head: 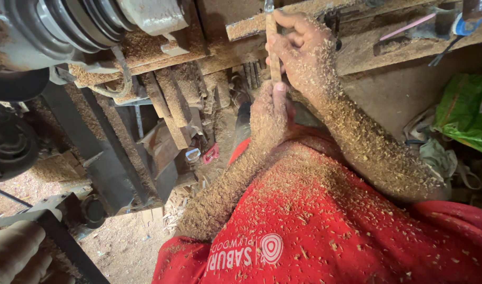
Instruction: The person shapes a piece of wood on a lathe using a chisel and then applies detail using a small hand tool.
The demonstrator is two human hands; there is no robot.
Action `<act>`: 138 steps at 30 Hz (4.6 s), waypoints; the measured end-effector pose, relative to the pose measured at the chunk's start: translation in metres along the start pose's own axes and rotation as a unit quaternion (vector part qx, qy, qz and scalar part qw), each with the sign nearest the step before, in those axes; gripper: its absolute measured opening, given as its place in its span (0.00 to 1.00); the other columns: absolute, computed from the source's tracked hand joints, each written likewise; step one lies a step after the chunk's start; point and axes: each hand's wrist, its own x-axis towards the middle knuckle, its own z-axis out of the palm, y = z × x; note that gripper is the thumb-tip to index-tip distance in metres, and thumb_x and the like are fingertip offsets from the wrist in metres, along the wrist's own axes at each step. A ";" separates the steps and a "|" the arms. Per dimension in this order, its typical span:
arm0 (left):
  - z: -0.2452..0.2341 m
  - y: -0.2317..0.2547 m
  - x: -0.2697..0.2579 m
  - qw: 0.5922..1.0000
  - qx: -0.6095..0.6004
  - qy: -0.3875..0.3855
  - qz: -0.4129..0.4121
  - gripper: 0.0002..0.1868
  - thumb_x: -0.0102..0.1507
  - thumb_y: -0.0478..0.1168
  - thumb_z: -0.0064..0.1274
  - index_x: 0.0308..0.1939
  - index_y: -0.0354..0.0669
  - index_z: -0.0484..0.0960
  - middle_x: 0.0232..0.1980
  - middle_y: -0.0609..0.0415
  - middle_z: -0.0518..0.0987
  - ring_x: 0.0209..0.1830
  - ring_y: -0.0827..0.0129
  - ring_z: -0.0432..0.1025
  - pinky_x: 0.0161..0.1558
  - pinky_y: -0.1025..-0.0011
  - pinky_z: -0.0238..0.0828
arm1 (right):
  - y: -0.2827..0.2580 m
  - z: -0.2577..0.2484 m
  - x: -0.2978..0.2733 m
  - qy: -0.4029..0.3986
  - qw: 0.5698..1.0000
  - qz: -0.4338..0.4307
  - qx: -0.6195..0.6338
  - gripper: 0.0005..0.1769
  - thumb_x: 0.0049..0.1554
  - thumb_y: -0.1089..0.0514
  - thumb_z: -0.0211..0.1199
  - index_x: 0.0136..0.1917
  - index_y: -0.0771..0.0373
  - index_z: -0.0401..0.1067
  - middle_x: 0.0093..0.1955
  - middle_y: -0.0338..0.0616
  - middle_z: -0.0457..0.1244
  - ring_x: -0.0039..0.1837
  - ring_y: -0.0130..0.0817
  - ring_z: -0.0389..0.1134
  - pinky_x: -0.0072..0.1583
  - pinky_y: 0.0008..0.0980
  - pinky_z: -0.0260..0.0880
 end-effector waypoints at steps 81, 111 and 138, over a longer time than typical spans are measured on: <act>-0.097 0.071 -0.001 0.981 0.066 -0.181 -0.019 0.14 0.72 0.47 0.45 0.46 0.42 0.81 0.21 0.65 0.67 0.16 0.81 0.58 0.16 0.77 0.52 | -0.023 0.041 -0.030 0.008 0.983 -0.018 0.181 0.33 0.66 0.64 0.62 0.81 0.63 0.54 0.59 0.57 0.70 0.54 0.35 0.76 0.51 0.32 0.83; -0.075 0.074 0.003 0.976 0.192 -0.095 -0.026 0.20 0.71 0.56 0.43 0.36 0.47 0.79 0.19 0.65 0.69 0.15 0.80 0.62 0.17 0.77 0.55 | -0.007 0.047 -0.011 0.028 0.983 -0.030 0.179 0.30 0.66 0.69 0.63 0.79 0.70 0.59 0.53 0.48 0.70 0.50 0.27 0.71 0.53 0.27 0.76; -0.129 0.096 0.019 0.931 0.265 -0.219 0.121 0.17 0.77 0.50 0.39 0.50 0.47 0.81 0.30 0.59 0.73 0.21 0.75 0.64 0.23 0.73 0.64 | -0.031 0.053 -0.043 -0.027 0.996 0.025 0.080 0.28 0.65 0.58 0.60 0.74 0.66 0.56 0.52 0.54 0.71 0.49 0.28 0.75 0.48 0.28 0.81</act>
